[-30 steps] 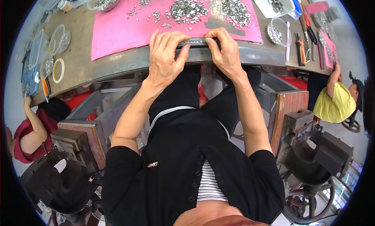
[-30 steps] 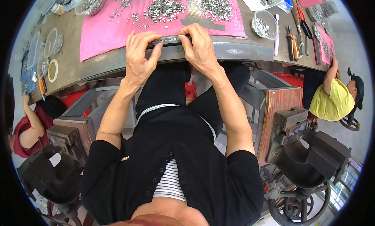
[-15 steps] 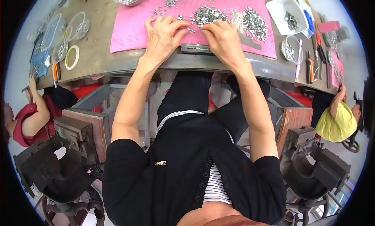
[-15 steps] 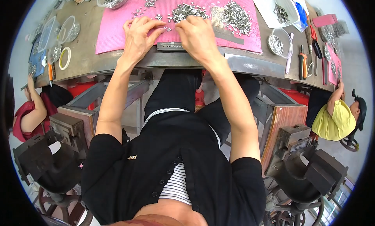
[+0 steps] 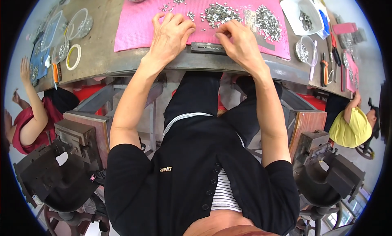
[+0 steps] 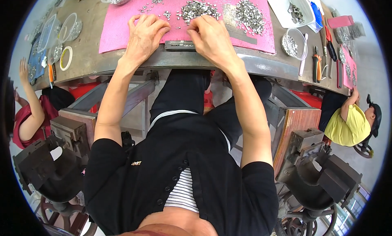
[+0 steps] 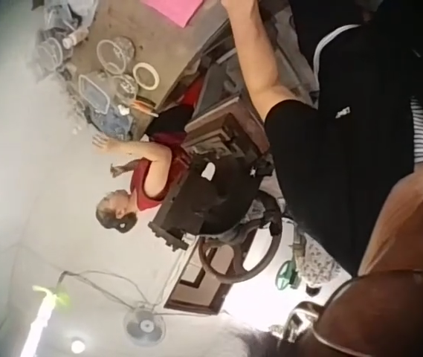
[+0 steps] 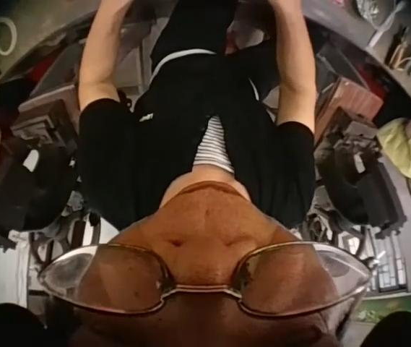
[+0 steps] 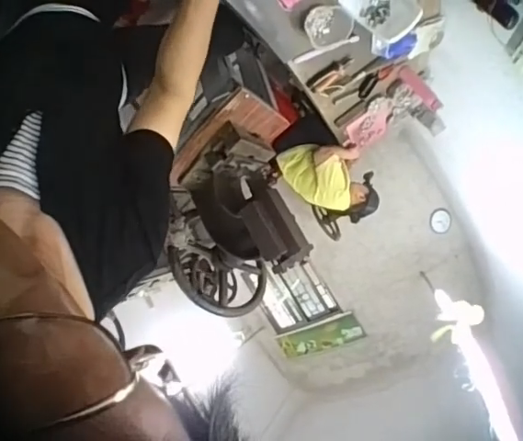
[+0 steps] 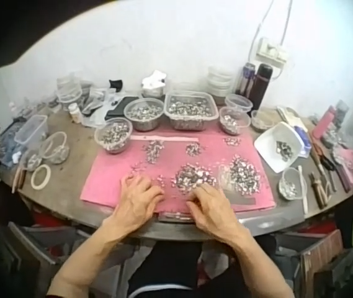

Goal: Assembling small metal components by placing them into a jig and processing them with a hand-operated press.

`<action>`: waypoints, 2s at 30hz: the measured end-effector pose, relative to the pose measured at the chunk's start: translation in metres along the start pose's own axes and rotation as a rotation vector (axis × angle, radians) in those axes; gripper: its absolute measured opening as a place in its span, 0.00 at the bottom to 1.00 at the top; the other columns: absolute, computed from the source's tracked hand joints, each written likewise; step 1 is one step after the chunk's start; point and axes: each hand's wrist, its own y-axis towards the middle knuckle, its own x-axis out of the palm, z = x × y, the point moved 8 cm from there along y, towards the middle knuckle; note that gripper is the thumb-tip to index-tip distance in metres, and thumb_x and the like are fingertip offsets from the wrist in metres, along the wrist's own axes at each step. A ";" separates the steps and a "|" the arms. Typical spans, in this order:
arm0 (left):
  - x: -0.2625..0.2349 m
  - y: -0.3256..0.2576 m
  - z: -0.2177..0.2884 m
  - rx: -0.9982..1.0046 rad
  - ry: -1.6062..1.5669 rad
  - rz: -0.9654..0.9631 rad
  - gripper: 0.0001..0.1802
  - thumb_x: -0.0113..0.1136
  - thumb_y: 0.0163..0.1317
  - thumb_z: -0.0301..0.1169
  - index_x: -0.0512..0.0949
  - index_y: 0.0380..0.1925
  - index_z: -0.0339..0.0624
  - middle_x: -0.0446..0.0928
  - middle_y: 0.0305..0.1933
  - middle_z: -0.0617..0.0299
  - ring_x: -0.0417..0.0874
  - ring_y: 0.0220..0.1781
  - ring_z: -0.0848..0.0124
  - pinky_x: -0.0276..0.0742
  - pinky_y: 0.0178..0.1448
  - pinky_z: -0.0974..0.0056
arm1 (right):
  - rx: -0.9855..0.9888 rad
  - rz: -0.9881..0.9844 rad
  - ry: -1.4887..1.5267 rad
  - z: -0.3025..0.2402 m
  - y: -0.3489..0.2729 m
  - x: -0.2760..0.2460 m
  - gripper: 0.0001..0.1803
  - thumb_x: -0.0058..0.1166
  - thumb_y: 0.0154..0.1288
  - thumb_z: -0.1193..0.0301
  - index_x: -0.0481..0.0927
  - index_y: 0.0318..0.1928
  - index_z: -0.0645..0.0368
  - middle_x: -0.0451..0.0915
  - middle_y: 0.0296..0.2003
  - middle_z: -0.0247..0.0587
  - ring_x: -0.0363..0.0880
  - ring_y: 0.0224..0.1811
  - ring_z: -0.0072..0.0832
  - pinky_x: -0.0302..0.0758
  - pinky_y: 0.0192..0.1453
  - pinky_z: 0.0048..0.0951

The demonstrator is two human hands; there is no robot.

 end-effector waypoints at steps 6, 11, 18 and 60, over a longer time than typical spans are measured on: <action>0.005 -0.003 0.002 -0.121 -0.025 0.122 0.04 0.70 0.60 0.35 0.86 0.34 0.51 0.78 0.36 0.68 0.78 0.47 0.66 0.57 0.67 0.45 | -0.049 -0.007 -0.051 -0.012 -0.028 -0.007 0.05 0.62 0.63 0.77 0.79 0.37 0.61 0.78 0.35 0.42 0.78 0.39 0.42 0.71 0.46 0.39; 0.008 -0.005 0.005 -0.106 -0.068 0.125 0.04 0.70 0.60 0.35 0.86 0.34 0.51 0.79 0.35 0.69 0.78 0.46 0.67 0.57 0.66 0.47 | -0.113 0.008 -0.176 -0.021 -0.030 -0.005 0.07 0.63 0.61 0.78 0.79 0.39 0.59 0.77 0.36 0.40 0.77 0.39 0.41 0.72 0.46 0.37; 0.009 -0.005 0.004 -0.111 -0.117 0.118 0.04 0.69 0.61 0.33 0.86 0.35 0.51 0.79 0.35 0.69 0.78 0.45 0.67 0.57 0.66 0.49 | -0.306 0.019 -0.386 -0.039 -0.032 0.000 0.06 0.61 0.61 0.75 0.76 0.37 0.59 0.73 0.34 0.40 0.76 0.37 0.37 0.71 0.46 0.38; 0.002 -0.020 0.051 -0.073 -0.479 0.120 0.08 0.72 0.56 0.26 0.84 0.36 0.38 0.80 0.38 0.57 0.82 0.44 0.56 0.78 0.49 0.56 | -0.233 -0.033 -0.070 0.006 0.027 0.026 0.07 0.58 0.64 0.74 0.86 0.40 0.57 0.79 0.36 0.45 0.80 0.43 0.45 0.76 0.47 0.45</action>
